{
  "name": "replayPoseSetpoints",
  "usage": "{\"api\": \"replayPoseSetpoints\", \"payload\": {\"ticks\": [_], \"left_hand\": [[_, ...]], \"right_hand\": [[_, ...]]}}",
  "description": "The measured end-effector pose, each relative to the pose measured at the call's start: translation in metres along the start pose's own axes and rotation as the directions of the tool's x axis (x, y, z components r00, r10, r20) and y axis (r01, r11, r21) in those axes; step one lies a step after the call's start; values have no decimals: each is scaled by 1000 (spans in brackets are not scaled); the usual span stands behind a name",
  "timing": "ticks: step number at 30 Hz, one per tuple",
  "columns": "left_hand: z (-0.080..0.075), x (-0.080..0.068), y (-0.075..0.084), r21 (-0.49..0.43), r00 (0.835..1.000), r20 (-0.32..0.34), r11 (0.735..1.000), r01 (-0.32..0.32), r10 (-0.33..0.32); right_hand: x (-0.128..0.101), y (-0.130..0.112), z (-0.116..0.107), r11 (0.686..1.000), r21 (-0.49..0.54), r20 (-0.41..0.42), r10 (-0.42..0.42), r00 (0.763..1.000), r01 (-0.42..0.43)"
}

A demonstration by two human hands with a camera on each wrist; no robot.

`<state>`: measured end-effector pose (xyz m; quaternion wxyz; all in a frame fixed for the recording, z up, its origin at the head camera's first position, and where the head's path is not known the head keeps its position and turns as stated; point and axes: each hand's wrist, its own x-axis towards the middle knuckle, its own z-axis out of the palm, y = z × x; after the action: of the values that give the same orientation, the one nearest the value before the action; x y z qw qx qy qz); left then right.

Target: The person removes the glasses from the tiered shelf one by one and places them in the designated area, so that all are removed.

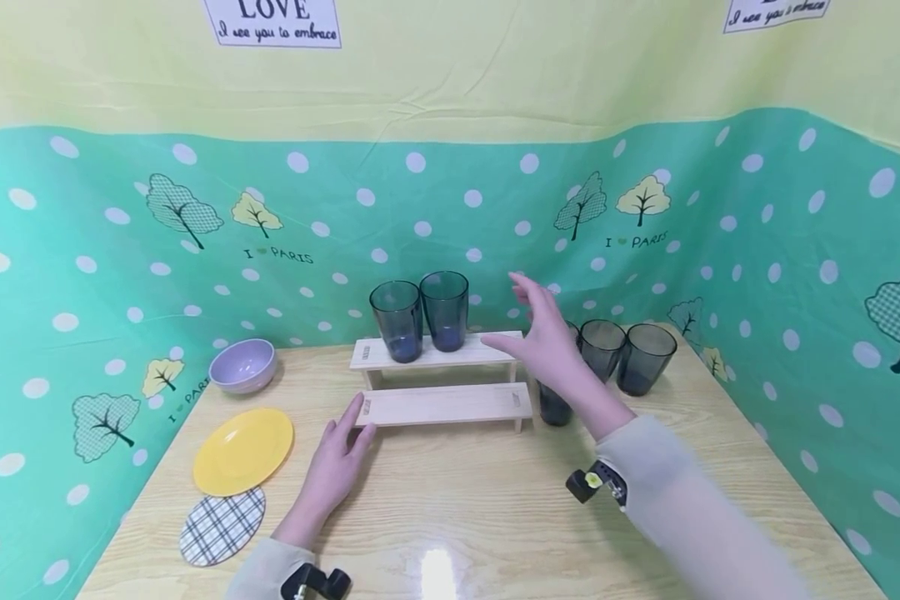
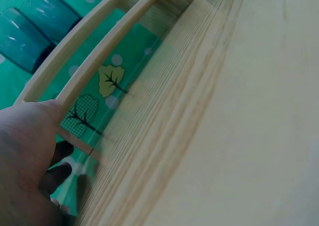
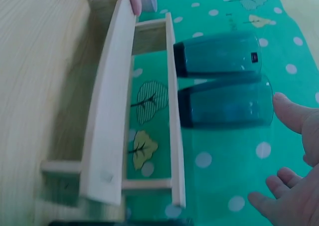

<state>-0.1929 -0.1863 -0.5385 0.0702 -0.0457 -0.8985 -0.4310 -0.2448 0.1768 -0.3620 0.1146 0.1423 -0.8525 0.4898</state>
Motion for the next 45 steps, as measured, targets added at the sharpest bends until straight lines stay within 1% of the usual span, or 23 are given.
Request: {"api": "replayPoseSetpoints", "payload": {"ticks": [3, 7, 12, 17, 23, 30, 35, 45], "left_hand": [[1, 0, 0, -2, 1000, 1, 1000, 1, -1], [2, 0, -1, -5, 1000, 3, 1000, 2, -2], [1, -1, -2, -1, 1000, 2, 1000, 4, -4], [1, -1, -2, 0, 1000, 0, 1000, 1, -1], [1, -1, -1, -4, 1000, -2, 1000, -1, 1], [0, -1, 1, 2, 1000, -3, 1000, 7, -7], [0, 0, 1, 2, 1000, -4, 1000, -1, 1], [0, 0, 2, 1, 1000, -2, 1000, 8, -8]], "right_hand": [[7, -6, 8, 1000, 30, 19, -10, 1000, 9], [15, -12, 17, 999, 37, 30, -21, 999, 20], [25, -17, 28, 999, 52, 44, -8, 999, 6], [33, -18, 37, 998, 67, 58, -12, 998, 8], [43, -12, 47, 995, 99, 80, -27, 996, 19], [51, -6, 55, 995, 93, 93, 13, 996, -22], [54, -3, 59, 995, 90, 103, 40, 994, -49], [55, -1, 63, 995, 60, 124, 75, 989, -83]]}}
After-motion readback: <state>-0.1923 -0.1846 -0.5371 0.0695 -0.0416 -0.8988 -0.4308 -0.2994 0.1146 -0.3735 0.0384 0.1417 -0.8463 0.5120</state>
